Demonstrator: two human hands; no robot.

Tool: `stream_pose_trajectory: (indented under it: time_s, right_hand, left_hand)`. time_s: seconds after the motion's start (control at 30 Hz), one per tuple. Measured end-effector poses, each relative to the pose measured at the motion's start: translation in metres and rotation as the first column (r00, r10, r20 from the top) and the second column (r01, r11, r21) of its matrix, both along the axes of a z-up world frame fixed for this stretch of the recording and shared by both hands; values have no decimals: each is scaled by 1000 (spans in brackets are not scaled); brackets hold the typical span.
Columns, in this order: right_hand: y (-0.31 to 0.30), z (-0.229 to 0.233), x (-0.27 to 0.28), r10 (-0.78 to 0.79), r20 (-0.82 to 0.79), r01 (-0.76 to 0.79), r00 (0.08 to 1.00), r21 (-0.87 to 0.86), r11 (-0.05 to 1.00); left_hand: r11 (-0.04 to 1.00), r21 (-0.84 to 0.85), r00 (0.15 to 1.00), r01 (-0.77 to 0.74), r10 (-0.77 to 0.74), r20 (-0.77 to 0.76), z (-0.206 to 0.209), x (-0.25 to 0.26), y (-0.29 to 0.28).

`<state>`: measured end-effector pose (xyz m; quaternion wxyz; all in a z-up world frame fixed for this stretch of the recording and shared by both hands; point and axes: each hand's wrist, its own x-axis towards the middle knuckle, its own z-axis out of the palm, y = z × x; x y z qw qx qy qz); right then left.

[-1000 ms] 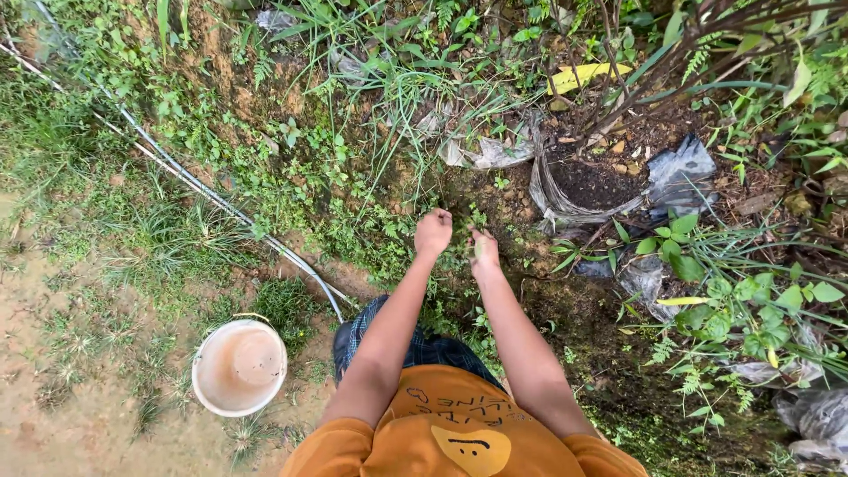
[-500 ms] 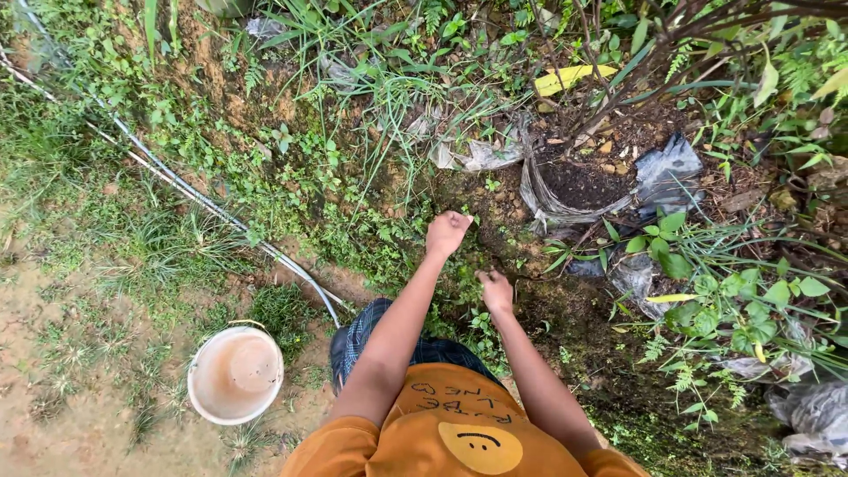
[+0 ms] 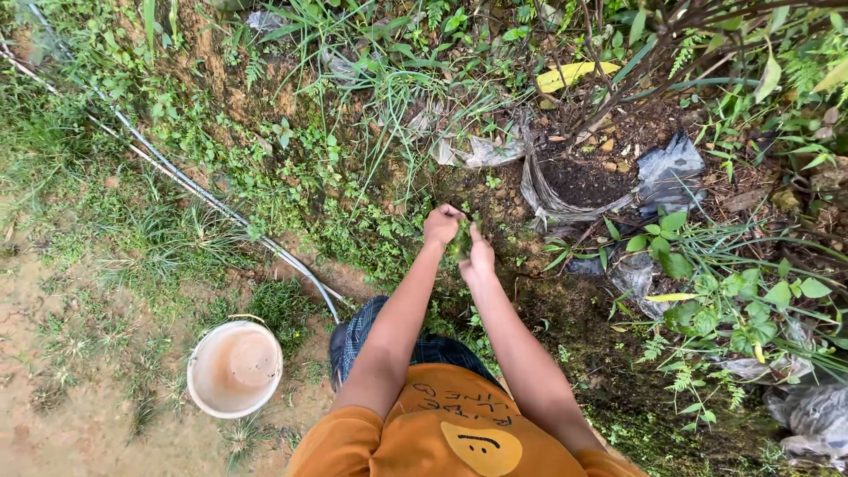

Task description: Picking herbs from a garden and placing them in a small bucket.

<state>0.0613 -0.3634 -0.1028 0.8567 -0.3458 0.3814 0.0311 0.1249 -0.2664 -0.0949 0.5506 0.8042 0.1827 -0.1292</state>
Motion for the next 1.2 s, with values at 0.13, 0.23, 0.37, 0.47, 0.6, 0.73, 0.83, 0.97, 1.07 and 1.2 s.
stream_pose_trajectory:
  time_s: [0.13,0.23,0.37,0.47,0.6,0.73,0.83,0.97,1.07,1.2]
  right_hand:
    - [15,21,22,-43,-103,45,994,17,999]
    - [11,-32,46,-139,-44,139,989,-6,990]
    - [16,-36,58,-222,-116,225,968,14,974]
    - [25,-14,60,-266,-158,279,951,65,958]
    - [21,-47,48,-156,-85,157,984,9,988]
    - [14,-21,7,-156,-199,149,968,-51,988]
    - [-3,-23,-11,98,-40,-102,994,-107,989]
    - [-13,54,-29,243,-219,-318,945,-792,521]
    - [-35,65,-23,248,-76,-132,966,-967,217]
    - [-48,86,-15,224,-136,-141,965,-990,7]
  left_hand:
    - [995,86,998,55,-53,-25,-3,0,8]
    - [988,107,993,114,-113,-13,-13,4,13]
    - [983,81,985,164,-167,36,-3,2,22]
    - [985,56,986,162,-164,30,16,-1,27]
    - [981,126,982,149,-161,96,34,2,30]
    - [986,137,955,97,-131,266,71,-3,24]
    - [984,141,903,110,-158,399,103,-6,9]
    - [998,24,858,50,-55,511,126,-12,-20]
    - [994,87,860,-64,10,511,137,-9,-39]
    - [977,151,895,-147,67,441,135,1,-56]
